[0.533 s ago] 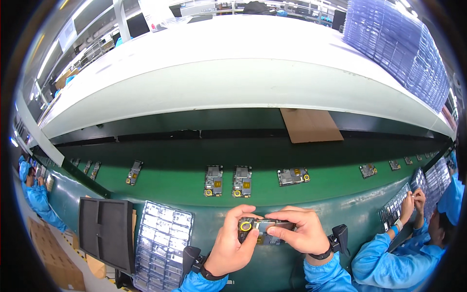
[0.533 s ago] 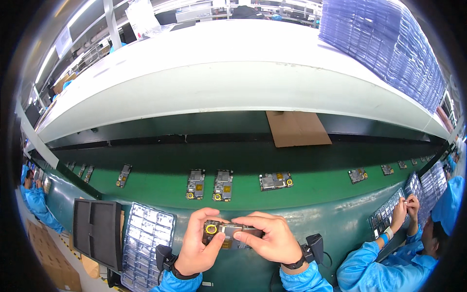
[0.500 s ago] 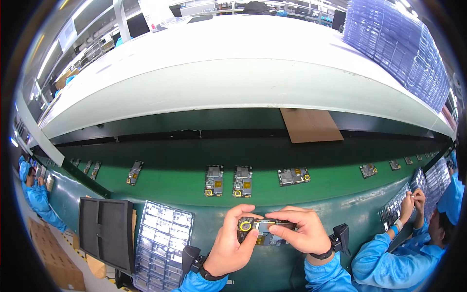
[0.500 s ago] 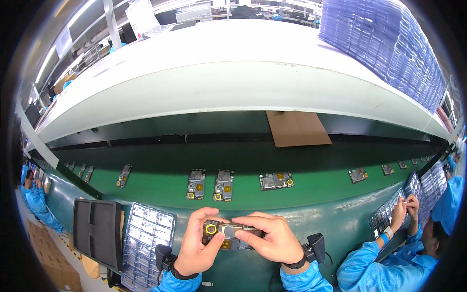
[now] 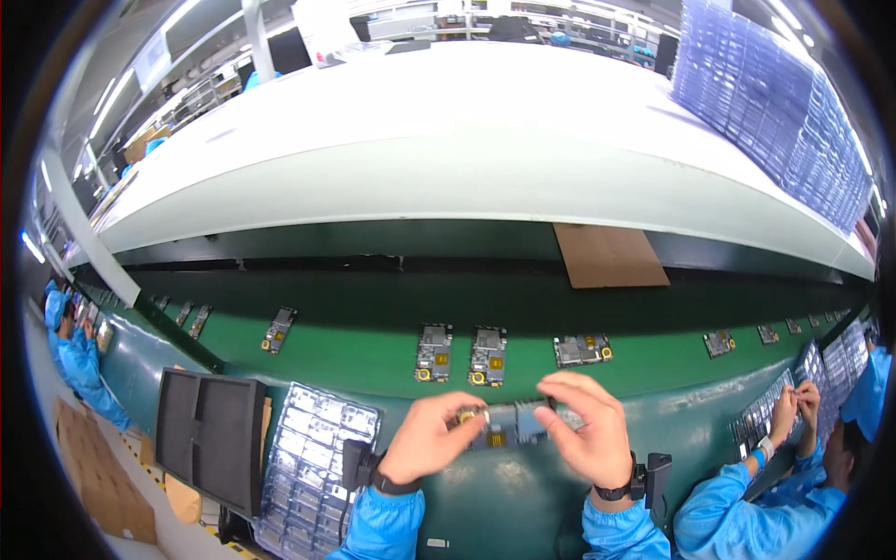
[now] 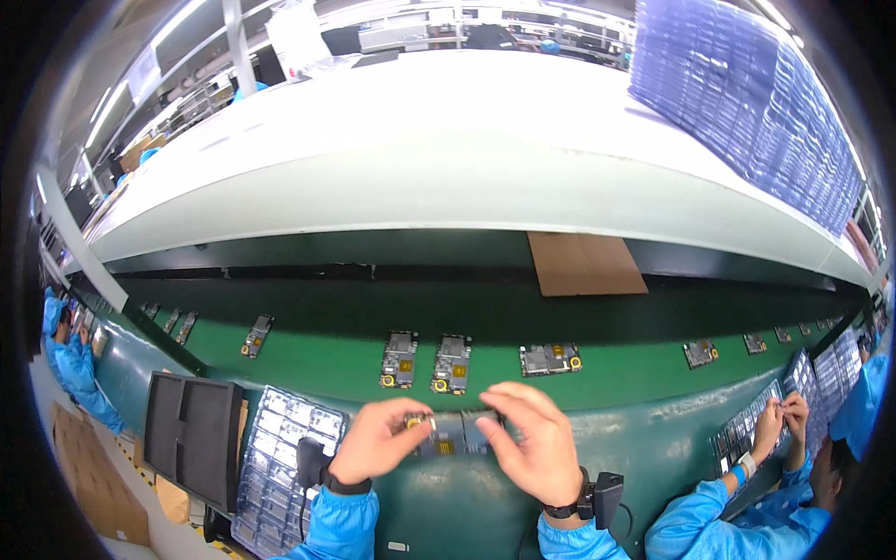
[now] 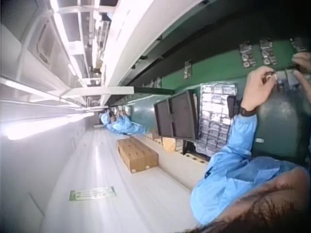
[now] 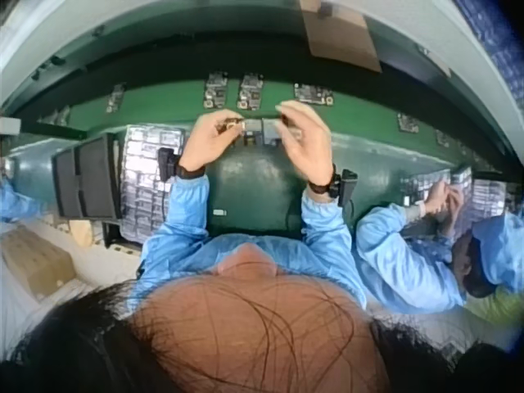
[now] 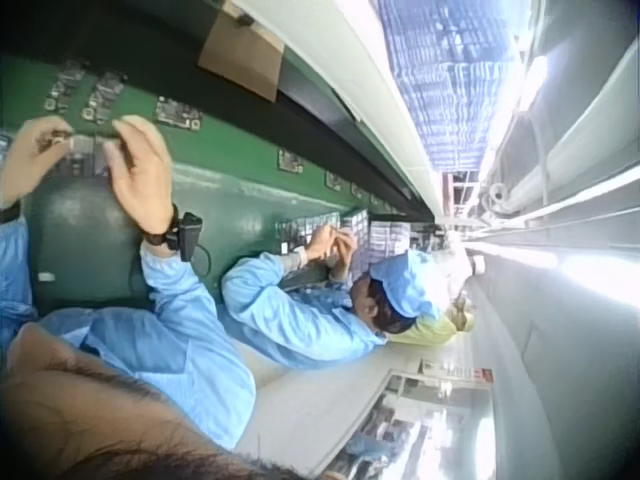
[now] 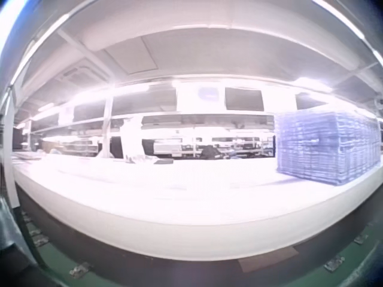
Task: Manually assemble and inspect circuit boards and internal electronic components on a factory production line.
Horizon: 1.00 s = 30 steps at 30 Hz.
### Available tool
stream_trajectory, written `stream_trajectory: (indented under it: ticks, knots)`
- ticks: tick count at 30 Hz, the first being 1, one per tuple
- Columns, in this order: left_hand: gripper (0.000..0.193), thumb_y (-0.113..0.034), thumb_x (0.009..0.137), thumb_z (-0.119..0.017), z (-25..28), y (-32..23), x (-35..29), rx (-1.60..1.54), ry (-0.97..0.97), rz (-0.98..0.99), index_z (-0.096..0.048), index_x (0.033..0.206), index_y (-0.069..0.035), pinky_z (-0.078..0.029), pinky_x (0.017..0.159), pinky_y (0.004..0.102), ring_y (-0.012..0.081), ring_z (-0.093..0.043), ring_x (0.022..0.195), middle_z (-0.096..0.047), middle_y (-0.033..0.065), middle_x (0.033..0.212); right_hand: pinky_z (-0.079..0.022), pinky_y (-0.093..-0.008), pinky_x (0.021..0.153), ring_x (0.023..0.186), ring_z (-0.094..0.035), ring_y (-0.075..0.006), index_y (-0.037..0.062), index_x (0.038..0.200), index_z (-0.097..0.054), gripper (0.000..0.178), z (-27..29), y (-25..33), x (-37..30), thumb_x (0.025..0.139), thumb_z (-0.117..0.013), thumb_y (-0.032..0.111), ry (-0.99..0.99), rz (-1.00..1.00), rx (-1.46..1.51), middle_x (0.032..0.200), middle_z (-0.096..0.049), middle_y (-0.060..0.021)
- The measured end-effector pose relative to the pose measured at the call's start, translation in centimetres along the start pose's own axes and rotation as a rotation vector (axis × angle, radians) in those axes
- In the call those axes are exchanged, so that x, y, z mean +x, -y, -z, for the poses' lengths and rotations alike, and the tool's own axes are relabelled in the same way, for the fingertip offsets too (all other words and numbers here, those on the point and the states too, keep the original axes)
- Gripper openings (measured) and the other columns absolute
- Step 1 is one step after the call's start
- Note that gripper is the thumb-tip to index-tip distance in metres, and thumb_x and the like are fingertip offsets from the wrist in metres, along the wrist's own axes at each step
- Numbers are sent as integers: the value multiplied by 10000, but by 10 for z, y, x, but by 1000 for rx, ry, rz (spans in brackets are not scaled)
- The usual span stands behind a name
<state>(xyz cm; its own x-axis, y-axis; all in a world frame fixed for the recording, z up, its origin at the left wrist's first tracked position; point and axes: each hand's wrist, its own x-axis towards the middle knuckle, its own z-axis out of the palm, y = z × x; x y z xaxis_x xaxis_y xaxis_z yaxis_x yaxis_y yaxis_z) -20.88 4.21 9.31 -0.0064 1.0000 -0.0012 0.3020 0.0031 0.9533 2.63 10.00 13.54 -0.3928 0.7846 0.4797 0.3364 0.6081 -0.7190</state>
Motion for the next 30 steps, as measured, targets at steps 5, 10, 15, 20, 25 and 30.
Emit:
stream_trajectory:
  ticks: [5,10,15,20,25,30]
  knots:
    - [260,70,919,-599,15,63,41,-885,-542,21,-584,1177,41,-631,867,377,239,-726,946,-711,151,1063,-520,-410,965,1123,-658,-354,11,1115,-743,301,20,-16,3,842,-789,128,-60,-18,-75,1170,-707,-169]
    - [211,120,915,-554,41,139,57,-1119,-738,28,-544,1082,-8,-581,980,539,275,-695,1017,-670,146,1110,-521,-399,967,1131,-662,-343,6,1103,-748,291,18,-18,3,849,-787,143,81,-62,5,1202,-703,-181]
    - [343,81,944,-573,32,142,73,-1075,-867,-31,-479,1252,-39,-555,969,472,195,-612,1059,-606,76,1191,-518,-403,960,1106,-669,-350,1,1086,-751,299,3,-20,1,838,-788,164,190,-57,-8,1170,-716,-181]
    - [558,-56,949,-636,26,158,79,-532,-720,-23,-379,1442,-13,-458,1037,399,240,-547,1214,-562,134,1315,-518,-398,954,1075,-683,-348,-5,1067,-752,280,-23,-9,-4,834,-782,149,323,-7,28,1138,-725,-188]
    - [808,-252,904,-719,-16,126,75,-7,-796,62,-308,1505,98,-287,1206,447,487,-355,1424,-355,413,1465,-525,-348,937,1051,-694,-266,-25,1090,-743,277,-51,6,-13,844,-782,99,474,23,111,1119,-726,-169]
    - [394,66,957,-511,-68,95,59,-552,-719,-198,-541,1346,5,-549,978,351,250,-662,1178,-656,181,1258,-541,-300,867,967,-694,-187,-19,1086,-744,257,-95,58,-19,864,-780,107,559,-6,350,1077,-736,-129]
